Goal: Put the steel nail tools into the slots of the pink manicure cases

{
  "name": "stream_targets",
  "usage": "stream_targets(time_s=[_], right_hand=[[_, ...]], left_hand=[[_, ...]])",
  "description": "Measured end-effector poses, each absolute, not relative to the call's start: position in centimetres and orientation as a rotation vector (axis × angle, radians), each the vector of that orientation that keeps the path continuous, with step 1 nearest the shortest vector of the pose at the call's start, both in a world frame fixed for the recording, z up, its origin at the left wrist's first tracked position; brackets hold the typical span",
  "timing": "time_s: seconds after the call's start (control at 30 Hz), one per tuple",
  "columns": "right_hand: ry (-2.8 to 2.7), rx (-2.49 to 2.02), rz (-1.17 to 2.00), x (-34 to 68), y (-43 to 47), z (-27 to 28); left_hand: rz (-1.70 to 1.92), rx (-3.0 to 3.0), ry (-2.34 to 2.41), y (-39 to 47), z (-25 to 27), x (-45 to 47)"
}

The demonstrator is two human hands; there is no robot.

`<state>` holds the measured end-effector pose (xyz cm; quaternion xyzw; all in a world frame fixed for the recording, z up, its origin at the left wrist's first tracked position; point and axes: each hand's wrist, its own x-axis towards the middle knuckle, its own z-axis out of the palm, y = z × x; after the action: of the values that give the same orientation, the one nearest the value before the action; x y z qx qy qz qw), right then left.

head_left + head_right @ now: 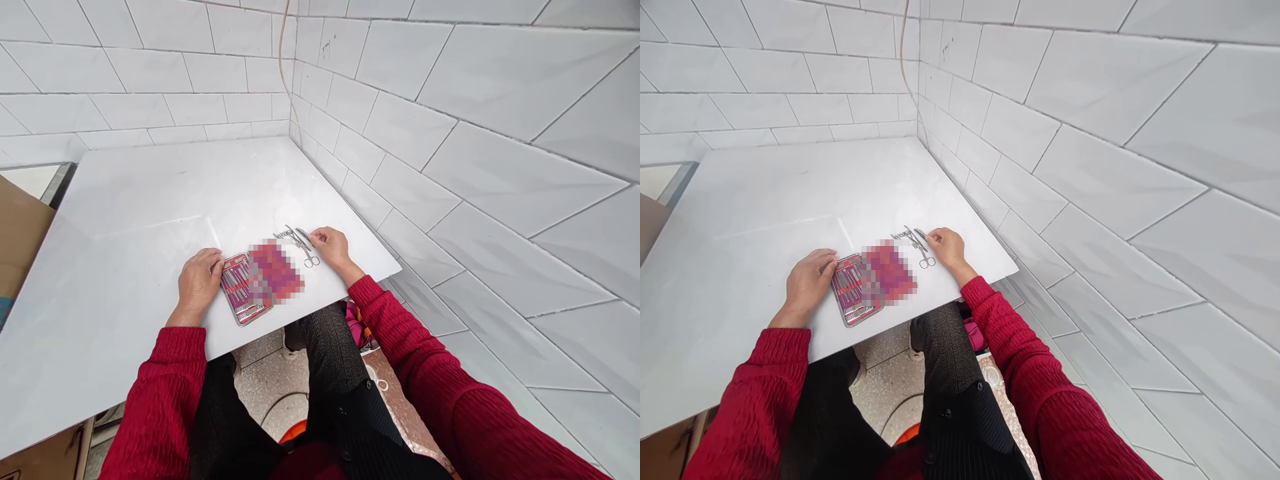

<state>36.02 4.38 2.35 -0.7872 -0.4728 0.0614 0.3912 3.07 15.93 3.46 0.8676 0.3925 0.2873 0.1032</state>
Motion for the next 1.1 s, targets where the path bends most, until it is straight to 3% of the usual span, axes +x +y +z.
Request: stream_targets(time_s=[0.4, 0.77, 1.1], right_hand=[[-1.004, -1.922, 0.163, 36.4, 4.4, 2.1], [-1.274, -1.782, 0.132, 36.2, 4.4, 1.6], [-1.232, -2.120, 0.181, 35.8, 4.4, 2.8]], left_hand=[[0.823, 2.569, 1.172, 15.7, 3.8, 3.0], [0.824, 2.578, 1.191, 15.6, 3.8, 3.0], [0.859, 2.577, 1.161, 15.7, 3.6, 2.9]])
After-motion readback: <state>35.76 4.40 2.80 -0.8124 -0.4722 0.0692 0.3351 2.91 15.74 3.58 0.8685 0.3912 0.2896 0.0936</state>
